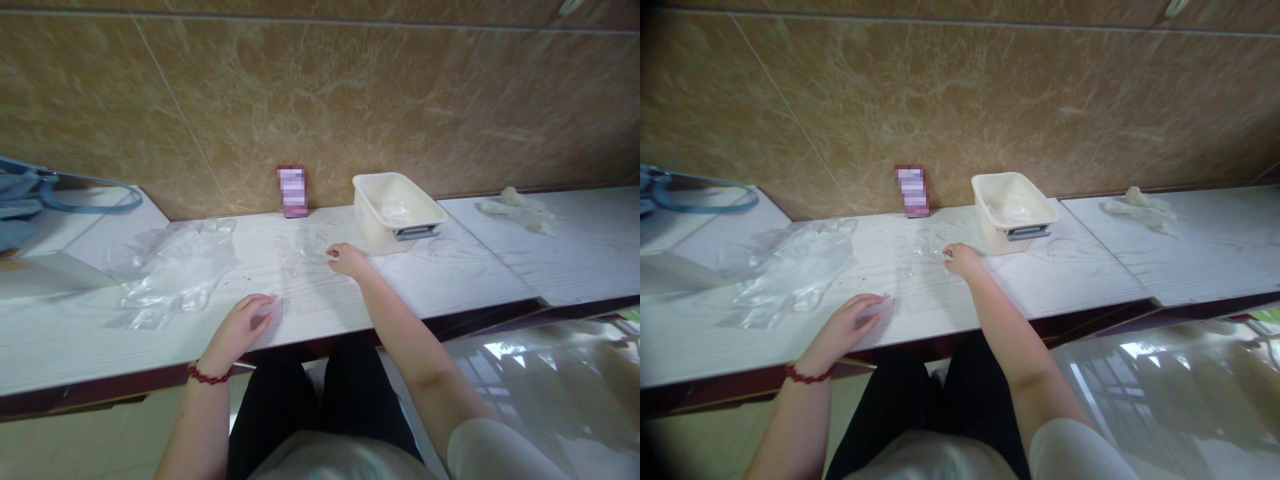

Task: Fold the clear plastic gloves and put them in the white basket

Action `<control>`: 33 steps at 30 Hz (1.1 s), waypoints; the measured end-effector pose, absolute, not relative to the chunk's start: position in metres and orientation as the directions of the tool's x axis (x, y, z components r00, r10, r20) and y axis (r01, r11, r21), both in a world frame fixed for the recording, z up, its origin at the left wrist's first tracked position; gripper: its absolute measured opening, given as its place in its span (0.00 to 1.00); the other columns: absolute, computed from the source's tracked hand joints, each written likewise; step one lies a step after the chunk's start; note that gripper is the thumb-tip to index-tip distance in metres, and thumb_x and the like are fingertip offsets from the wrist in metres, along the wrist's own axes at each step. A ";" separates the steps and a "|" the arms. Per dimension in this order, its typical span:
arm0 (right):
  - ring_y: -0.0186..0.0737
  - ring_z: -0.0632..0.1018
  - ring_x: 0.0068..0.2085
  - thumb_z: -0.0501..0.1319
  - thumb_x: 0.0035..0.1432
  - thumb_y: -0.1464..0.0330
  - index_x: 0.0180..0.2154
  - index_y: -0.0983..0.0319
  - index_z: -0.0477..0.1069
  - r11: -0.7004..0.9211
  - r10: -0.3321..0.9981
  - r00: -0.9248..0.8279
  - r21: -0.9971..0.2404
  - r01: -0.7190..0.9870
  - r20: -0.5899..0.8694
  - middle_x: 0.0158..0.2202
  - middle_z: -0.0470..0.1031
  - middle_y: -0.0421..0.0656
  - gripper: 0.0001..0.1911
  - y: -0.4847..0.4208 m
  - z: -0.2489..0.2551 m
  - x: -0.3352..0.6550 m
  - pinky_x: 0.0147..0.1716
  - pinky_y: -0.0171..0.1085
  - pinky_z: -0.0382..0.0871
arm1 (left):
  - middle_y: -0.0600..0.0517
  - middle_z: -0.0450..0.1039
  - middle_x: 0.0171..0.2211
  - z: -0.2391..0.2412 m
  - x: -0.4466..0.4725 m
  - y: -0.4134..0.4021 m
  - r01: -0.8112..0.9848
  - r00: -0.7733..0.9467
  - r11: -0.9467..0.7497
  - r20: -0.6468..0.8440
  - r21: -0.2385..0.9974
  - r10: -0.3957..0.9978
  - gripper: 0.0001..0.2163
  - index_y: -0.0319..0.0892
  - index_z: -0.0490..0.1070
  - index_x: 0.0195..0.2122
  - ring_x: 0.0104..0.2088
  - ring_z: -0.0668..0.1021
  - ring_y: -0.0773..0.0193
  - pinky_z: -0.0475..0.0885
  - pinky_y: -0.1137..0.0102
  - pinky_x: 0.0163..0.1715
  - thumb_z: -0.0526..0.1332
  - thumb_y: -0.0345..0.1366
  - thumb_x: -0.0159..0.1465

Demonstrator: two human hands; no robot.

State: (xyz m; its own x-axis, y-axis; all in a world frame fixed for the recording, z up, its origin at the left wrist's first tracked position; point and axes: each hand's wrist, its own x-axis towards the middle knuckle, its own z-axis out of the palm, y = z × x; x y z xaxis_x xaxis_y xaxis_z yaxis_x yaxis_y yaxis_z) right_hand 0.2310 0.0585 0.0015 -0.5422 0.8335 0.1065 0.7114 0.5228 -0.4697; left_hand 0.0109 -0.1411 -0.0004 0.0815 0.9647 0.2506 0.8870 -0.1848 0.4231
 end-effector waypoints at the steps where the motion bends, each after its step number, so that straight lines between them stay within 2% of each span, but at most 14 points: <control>1: 0.33 0.73 0.36 0.60 0.45 0.70 0.38 0.62 0.70 0.522 0.833 -0.542 -0.479 0.706 0.109 0.35 0.73 0.43 0.15 0.059 0.000 0.231 0.36 0.30 0.64 | 0.48 0.68 0.42 -0.001 0.011 -0.142 0.884 0.082 -0.188 0.253 0.428 0.964 0.12 0.41 0.66 0.41 0.44 0.70 0.61 0.65 0.63 0.47 0.52 0.39 0.58; 8: 0.32 0.72 0.33 0.60 0.45 0.67 0.39 0.61 0.70 0.476 0.854 -0.514 -0.520 0.710 0.079 0.34 0.73 0.41 0.15 0.062 -0.006 0.231 0.34 0.30 0.64 | 0.48 0.70 0.40 0.004 0.020 -0.137 0.858 0.039 -0.155 0.239 0.489 0.970 0.12 0.41 0.67 0.40 0.43 0.71 0.61 0.66 0.63 0.46 0.51 0.39 0.58; 13: 0.33 0.73 0.35 0.59 0.46 0.66 0.40 0.62 0.70 0.474 0.853 -0.519 -0.513 0.716 0.064 0.36 0.74 0.42 0.16 0.064 -0.007 0.231 0.35 0.30 0.64 | 0.48 0.71 0.38 0.024 0.026 -0.093 0.844 -0.112 0.013 0.152 0.536 0.982 0.15 0.41 0.67 0.41 0.35 0.74 0.63 0.70 0.67 0.36 0.51 0.42 0.57; 16: 0.34 0.73 0.38 0.58 0.47 0.66 0.41 0.62 0.70 0.523 0.825 -0.559 -0.478 0.706 0.077 0.37 0.74 0.42 0.17 0.063 -0.006 0.231 0.38 0.30 0.64 | 0.47 0.71 0.40 0.037 0.033 -0.055 0.913 -0.058 -0.020 0.177 0.407 0.983 0.16 0.39 0.66 0.43 0.36 0.74 0.62 0.69 0.67 0.38 0.49 0.40 0.58; 19: 0.35 0.73 0.40 0.57 0.49 0.65 0.42 0.60 0.71 0.573 0.799 -0.595 -0.410 0.710 0.085 0.39 0.74 0.42 0.17 0.060 -0.002 0.231 0.40 0.30 0.63 | 0.45 0.69 0.45 0.041 0.044 -0.021 0.953 0.173 -0.214 0.194 0.214 0.966 0.17 0.38 0.66 0.46 0.46 0.70 0.60 0.63 0.65 0.47 0.47 0.38 0.60; 21: 0.36 0.72 0.42 0.57 0.50 0.65 0.43 0.58 0.71 0.590 0.789 -0.609 -0.373 0.716 0.080 0.41 0.73 0.42 0.16 0.058 0.001 0.231 0.42 0.31 0.62 | 0.46 0.64 0.50 0.036 0.050 -0.005 0.939 0.299 -0.316 0.133 0.137 0.945 0.18 0.39 0.63 0.49 0.52 0.65 0.59 0.58 0.62 0.51 0.47 0.38 0.60; 24: 0.36 0.72 0.43 0.56 0.51 0.65 0.44 0.58 0.70 0.607 0.776 -0.626 -0.356 0.710 0.075 0.42 0.73 0.43 0.16 0.056 0.004 0.232 0.43 0.31 0.61 | 0.45 0.59 0.55 0.025 0.056 0.004 0.938 0.335 -0.337 0.041 0.075 0.941 0.20 0.41 0.60 0.52 0.56 0.59 0.55 0.53 0.56 0.53 0.48 0.42 0.60; 26: 0.36 0.72 0.42 0.56 0.51 0.65 0.44 0.58 0.70 0.612 0.771 -0.633 -0.350 0.709 0.067 0.42 0.72 0.43 0.17 0.056 0.007 0.232 0.44 0.31 0.60 | 0.45 0.59 0.55 0.019 0.057 0.005 0.948 0.315 -0.315 0.023 0.046 0.949 0.20 0.42 0.60 0.51 0.55 0.60 0.54 0.53 0.54 0.52 0.48 0.42 0.59; 29: 0.35 0.72 0.43 0.56 0.52 0.66 0.44 0.58 0.70 0.617 0.765 -0.642 -0.341 0.709 0.047 0.43 0.71 0.44 0.17 0.055 0.008 0.233 0.45 0.32 0.59 | 0.46 0.66 0.49 0.017 0.054 0.007 0.975 0.215 -0.217 0.050 0.040 0.975 0.17 0.43 0.63 0.49 0.50 0.67 0.55 0.60 0.59 0.48 0.47 0.39 0.60; 33: 0.37 0.71 0.44 0.56 0.52 0.65 0.45 0.57 0.70 0.617 0.765 -0.644 -0.323 0.717 0.032 0.43 0.70 0.44 0.17 0.057 0.007 0.233 0.46 0.33 0.58 | 0.46 0.72 0.40 0.019 0.049 0.020 0.988 -0.053 0.034 0.121 0.152 0.991 0.17 0.42 0.61 0.49 0.42 0.73 0.58 0.65 0.65 0.40 0.48 0.37 0.58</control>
State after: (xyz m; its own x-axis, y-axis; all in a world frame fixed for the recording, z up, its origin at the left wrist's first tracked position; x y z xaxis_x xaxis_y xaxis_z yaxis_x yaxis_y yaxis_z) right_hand 0.2328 0.0570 0.0071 -0.6437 0.7646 0.0316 0.7174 0.6173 -0.3230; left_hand 0.0488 0.0196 0.0194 -0.0526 0.9912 0.1211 0.9878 0.0339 0.1519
